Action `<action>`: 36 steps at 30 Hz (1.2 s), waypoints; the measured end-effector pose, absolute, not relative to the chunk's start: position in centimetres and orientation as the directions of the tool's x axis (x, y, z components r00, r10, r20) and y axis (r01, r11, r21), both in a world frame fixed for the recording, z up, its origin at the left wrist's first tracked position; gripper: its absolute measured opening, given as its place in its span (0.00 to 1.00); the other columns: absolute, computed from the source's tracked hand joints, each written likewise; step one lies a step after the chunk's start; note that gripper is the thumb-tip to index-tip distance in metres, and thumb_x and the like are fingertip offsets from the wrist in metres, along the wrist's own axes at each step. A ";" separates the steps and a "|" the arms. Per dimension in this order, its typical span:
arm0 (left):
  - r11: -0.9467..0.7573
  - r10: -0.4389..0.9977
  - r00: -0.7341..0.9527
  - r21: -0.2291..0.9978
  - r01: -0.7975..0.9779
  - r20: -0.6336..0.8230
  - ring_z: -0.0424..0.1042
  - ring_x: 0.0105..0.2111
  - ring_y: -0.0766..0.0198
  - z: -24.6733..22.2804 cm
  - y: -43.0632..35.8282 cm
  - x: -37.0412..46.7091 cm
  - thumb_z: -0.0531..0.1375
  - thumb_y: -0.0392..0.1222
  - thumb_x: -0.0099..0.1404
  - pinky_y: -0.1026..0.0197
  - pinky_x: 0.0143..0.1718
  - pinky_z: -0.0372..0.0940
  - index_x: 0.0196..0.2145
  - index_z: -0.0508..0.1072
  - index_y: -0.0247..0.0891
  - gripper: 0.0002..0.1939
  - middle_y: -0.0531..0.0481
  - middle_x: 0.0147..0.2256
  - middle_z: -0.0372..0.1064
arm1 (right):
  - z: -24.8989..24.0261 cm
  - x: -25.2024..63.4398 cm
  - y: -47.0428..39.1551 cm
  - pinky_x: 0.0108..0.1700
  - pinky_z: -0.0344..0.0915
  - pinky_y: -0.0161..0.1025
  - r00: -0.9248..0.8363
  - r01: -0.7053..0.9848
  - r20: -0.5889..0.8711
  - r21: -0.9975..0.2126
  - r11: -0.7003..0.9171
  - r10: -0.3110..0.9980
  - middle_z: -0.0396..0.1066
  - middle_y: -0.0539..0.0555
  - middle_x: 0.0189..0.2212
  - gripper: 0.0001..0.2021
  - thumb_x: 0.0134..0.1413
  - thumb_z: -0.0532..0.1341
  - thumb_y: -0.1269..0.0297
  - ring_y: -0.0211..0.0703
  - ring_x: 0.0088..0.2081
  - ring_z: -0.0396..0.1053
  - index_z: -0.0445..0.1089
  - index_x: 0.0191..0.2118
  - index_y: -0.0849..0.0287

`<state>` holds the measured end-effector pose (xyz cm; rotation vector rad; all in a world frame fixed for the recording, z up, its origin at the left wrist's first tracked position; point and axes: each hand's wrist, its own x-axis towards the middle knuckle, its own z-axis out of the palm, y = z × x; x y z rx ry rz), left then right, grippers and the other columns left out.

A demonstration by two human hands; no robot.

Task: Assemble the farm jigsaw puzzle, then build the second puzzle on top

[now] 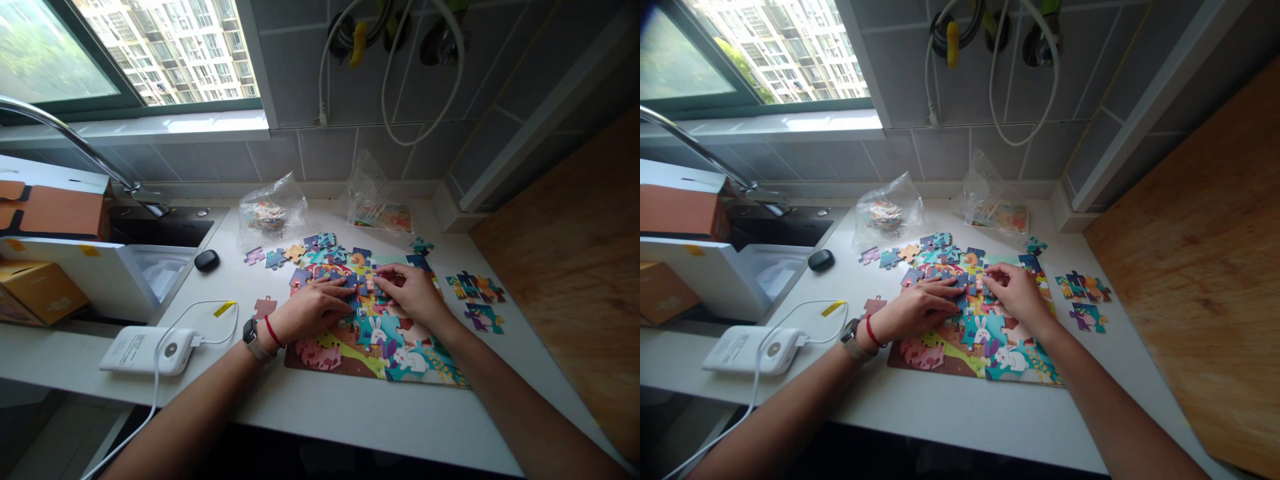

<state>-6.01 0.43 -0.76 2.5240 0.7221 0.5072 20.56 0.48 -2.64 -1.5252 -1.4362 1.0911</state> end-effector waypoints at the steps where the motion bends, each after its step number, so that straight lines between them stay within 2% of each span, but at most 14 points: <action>1: -0.752 0.570 0.793 0.526 0.398 0.214 0.67 0.66 0.51 -0.7 0.4 -6.0 0.62 0.36 0.73 0.47 0.70 0.61 0.48 0.83 0.44 0.11 0.48 0.61 0.73 | -2.8 20.6 0.5 0.24 0.71 0.38 -0.001 0.374 -0.057 -0.926 -0.052 0.998 0.76 0.55 0.28 0.21 0.51 0.70 0.47 0.45 0.28 0.72 0.80 0.42 0.60; 4: -0.744 0.576 0.790 0.536 0.398 0.213 0.70 0.64 0.52 -0.6 0.5 -5.9 0.61 0.38 0.74 0.47 0.68 0.64 0.51 0.81 0.43 0.11 0.45 0.62 0.72 | -2.8 20.8 0.6 0.30 0.72 0.39 -0.027 0.445 0.006 -0.896 0.017 1.000 0.77 0.56 0.29 0.19 0.51 0.70 0.50 0.46 0.30 0.73 0.81 0.41 0.60; 10: -0.741 0.577 0.786 0.547 0.390 0.222 0.73 0.61 0.53 -0.3 0.5 -5.8 0.60 0.39 0.76 0.46 0.66 0.65 0.51 0.80 0.41 0.11 0.44 0.61 0.74 | -1.6 20.8 0.5 0.37 0.74 0.43 -0.133 0.497 0.010 -0.864 0.075 0.991 0.80 0.59 0.39 0.16 0.51 0.72 0.52 0.48 0.35 0.76 0.83 0.41 0.58; 15: -0.736 0.582 0.784 0.549 0.396 0.214 0.74 0.60 0.53 -0.2 0.4 -5.8 0.60 0.41 0.76 0.46 0.66 0.66 0.51 0.80 0.40 0.11 0.43 0.60 0.74 | -1.1 20.6 0.2 0.38 0.71 0.43 -0.169 0.612 0.058 -0.777 0.151 0.984 0.75 0.56 0.35 0.15 0.55 0.69 0.55 0.46 0.33 0.73 0.84 0.45 0.56; 18: -0.743 0.579 0.783 0.543 0.392 0.227 0.74 0.60 0.52 -0.2 0.5 -5.8 0.61 0.41 0.76 0.47 0.65 0.67 0.50 0.80 0.40 0.10 0.43 0.59 0.75 | -1.2 20.5 0.1 0.40 0.71 0.43 -0.166 0.619 0.086 -0.767 0.172 0.982 0.74 0.56 0.35 0.14 0.56 0.68 0.56 0.47 0.35 0.73 0.84 0.45 0.55; 21: -0.745 0.578 0.781 0.542 0.388 0.237 0.74 0.60 0.52 -0.4 0.5 -5.8 0.61 0.40 0.75 0.48 0.64 0.68 0.51 0.79 0.40 0.10 0.43 0.59 0.75 | -1.3 20.6 0.3 0.38 0.70 0.43 -0.133 0.517 0.048 -0.849 0.110 0.990 0.75 0.55 0.34 0.17 0.54 0.69 0.52 0.46 0.34 0.72 0.83 0.43 0.57; 24: -0.744 0.583 0.772 0.547 0.383 0.253 0.74 0.59 0.53 -0.7 0.5 -5.7 0.61 0.41 0.76 0.49 0.63 0.70 0.52 0.79 0.40 0.11 0.43 0.59 0.75 | -1.1 21.0 0.6 0.32 0.68 0.41 -0.074 0.314 -0.053 -0.949 -0.027 0.996 0.73 0.52 0.28 0.23 0.49 0.72 0.46 0.42 0.28 0.69 0.80 0.43 0.60; 27: -0.746 0.591 0.758 0.545 0.383 0.276 0.73 0.60 0.53 -1.0 0.5 -5.7 0.60 0.41 0.76 0.49 0.62 0.70 0.50 0.80 0.40 0.10 0.42 0.58 0.74 | -0.7 21.4 1.0 0.26 0.64 0.38 0.021 0.122 -0.140 -0.982 -0.141 0.990 0.68 0.47 0.24 0.26 0.43 0.75 0.44 0.39 0.23 0.64 0.77 0.42 0.59; 31: -0.749 0.624 0.714 0.503 0.431 0.317 0.69 0.63 0.50 -1.2 0.5 -5.7 0.60 0.41 0.76 0.44 0.64 0.69 0.47 0.80 0.40 0.09 0.41 0.57 0.75 | -0.5 22.1 1.5 0.22 0.59 0.34 0.202 -0.023 -0.148 -0.989 -0.147 0.968 0.69 0.46 0.25 0.27 0.38 0.77 0.46 0.36 0.23 0.64 0.75 0.41 0.58; 36: -0.743 0.650 0.677 0.476 0.471 0.345 0.72 0.60 0.49 -1.4 0.8 -5.9 0.61 0.43 0.76 0.42 0.61 0.72 0.47 0.81 0.40 0.10 0.39 0.57 0.75 | -0.7 22.7 2.0 0.21 0.58 0.31 0.266 -0.135 -0.142 -0.985 -0.110 0.953 0.68 0.45 0.25 0.26 0.38 0.77 0.49 0.34 0.23 0.63 0.74 0.41 0.56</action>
